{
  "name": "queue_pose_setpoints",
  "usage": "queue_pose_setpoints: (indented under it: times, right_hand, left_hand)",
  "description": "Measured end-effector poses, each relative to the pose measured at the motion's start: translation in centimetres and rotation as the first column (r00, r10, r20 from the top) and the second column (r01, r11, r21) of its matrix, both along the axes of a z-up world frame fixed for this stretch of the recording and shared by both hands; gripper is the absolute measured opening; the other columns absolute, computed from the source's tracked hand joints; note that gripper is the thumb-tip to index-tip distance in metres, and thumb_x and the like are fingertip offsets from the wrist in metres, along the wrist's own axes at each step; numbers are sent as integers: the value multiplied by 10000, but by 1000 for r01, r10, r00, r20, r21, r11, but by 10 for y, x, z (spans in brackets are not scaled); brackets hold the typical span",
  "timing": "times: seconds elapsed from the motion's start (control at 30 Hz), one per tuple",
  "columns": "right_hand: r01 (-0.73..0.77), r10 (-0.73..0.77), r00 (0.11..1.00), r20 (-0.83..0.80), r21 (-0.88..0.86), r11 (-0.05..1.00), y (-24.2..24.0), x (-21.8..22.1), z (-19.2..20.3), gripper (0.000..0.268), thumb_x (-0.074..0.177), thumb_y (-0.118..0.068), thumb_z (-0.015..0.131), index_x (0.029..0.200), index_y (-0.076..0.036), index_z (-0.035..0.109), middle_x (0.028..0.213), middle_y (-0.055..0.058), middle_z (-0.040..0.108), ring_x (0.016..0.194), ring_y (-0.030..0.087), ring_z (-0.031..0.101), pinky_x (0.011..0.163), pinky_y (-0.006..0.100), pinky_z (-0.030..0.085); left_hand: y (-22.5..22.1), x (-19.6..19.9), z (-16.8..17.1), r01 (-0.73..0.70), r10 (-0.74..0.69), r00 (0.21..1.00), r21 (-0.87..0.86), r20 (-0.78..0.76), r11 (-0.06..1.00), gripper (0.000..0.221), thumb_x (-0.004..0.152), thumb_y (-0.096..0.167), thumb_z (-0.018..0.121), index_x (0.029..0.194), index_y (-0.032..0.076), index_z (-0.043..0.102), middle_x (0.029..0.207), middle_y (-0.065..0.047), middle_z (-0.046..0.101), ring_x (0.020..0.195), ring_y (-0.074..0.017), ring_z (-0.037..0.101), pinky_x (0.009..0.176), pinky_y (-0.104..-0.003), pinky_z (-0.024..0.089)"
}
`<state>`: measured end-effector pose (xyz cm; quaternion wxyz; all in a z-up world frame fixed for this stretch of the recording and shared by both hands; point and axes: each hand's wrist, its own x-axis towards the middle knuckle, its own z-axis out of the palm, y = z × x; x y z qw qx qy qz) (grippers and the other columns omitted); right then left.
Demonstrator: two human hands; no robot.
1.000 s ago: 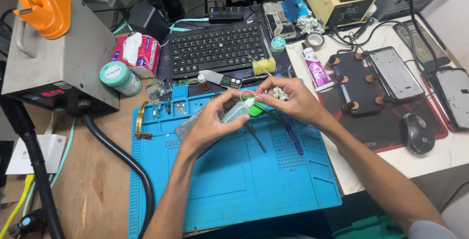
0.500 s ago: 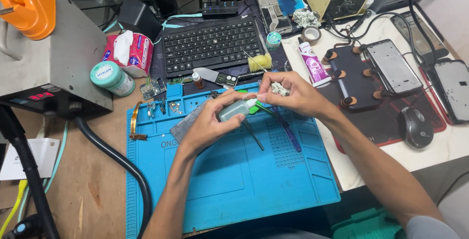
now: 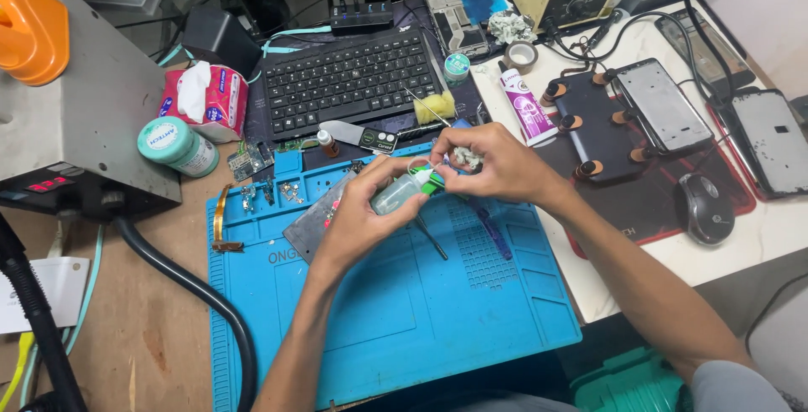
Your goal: Using a heat gun and tweezers to repair or modify components on a mobile phone circuit board
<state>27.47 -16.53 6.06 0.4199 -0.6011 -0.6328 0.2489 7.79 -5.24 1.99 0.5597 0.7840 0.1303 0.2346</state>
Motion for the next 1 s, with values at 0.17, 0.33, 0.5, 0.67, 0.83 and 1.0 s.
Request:
queue_pose_setpoints:
  times: [0.17, 0.33, 0.5, 0.67, 0.83, 1.0]
  right_hand:
    - [55, -79, 973, 218, 114, 992, 0, -3, -24, 57, 829, -50, 726, 857, -76, 682, 631, 100, 652, 623, 254, 662, 616, 372, 539]
    - [89, -136, 947, 292, 168, 982, -1, -11, -25, 58, 838, -71, 725, 844, -83, 668, 700, 78, 686, 673, 271, 686, 623, 385, 554]
    - [158, -229, 908, 351, 220, 963, -2, -9, -22, 40, 852, -50, 689, 855, -83, 667, 673, 107, 654, 649, 287, 675, 591, 381, 541]
    - [180, -239, 924, 300, 210, 961, -2, -8, -13, 33, 877, -73, 706, 905, -88, 698, 738, 102, 710, 701, 261, 708, 633, 356, 562]
    - [245, -288, 940, 182, 228, 942, -5, -11, -10, 204, 895, -161, 754, 1050, -51, 681, 898, 154, 756, 803, 317, 732, 703, 410, 570]
    - [302, -321, 934, 155, 131, 944, 4, 6, -31, 308, 902, -117, 646, 1208, -104, 616, 976, 121, 687, 957, 324, 685, 860, 480, 490]
  left_hand:
    - [-10, 0, -8, -62, 62, 998, 0, -21, 998, 357, 885, 199, 779, 1231, 117, 745, 967, -123, 679, 959, -221, 646, 872, -424, 500]
    - [-4, 2, -12, -93, 94, 995, 29, -18, 995, 315, 885, 190, 769, 1194, 132, 759, 936, -106, 654, 976, -218, 648, 872, -417, 498]
    - [-6, 3, -12, -73, 74, 997, 7, -24, 997, 376, 885, 169, 715, 1256, 144, 774, 893, -121, 601, 918, -223, 586, 834, -428, 483]
    - [-5, 3, -4, -126, 126, 992, -9, 9, 992, 432, 904, 181, 717, 1331, 120, 729, 943, -163, 630, 936, -251, 634, 791, -426, 511]
    - [-2, 0, -16, -190, 196, 981, -159, 16, 969, 562, 927, 177, 703, 1475, 109, 598, 1032, -171, 696, 969, -232, 696, 772, -398, 566]
    - [-4, 2, -16, -191, 231, 967, -299, 105, 935, 680, 919, 145, 745, 1533, 111, 453, 1020, -141, 712, 835, -192, 698, 617, -310, 570]
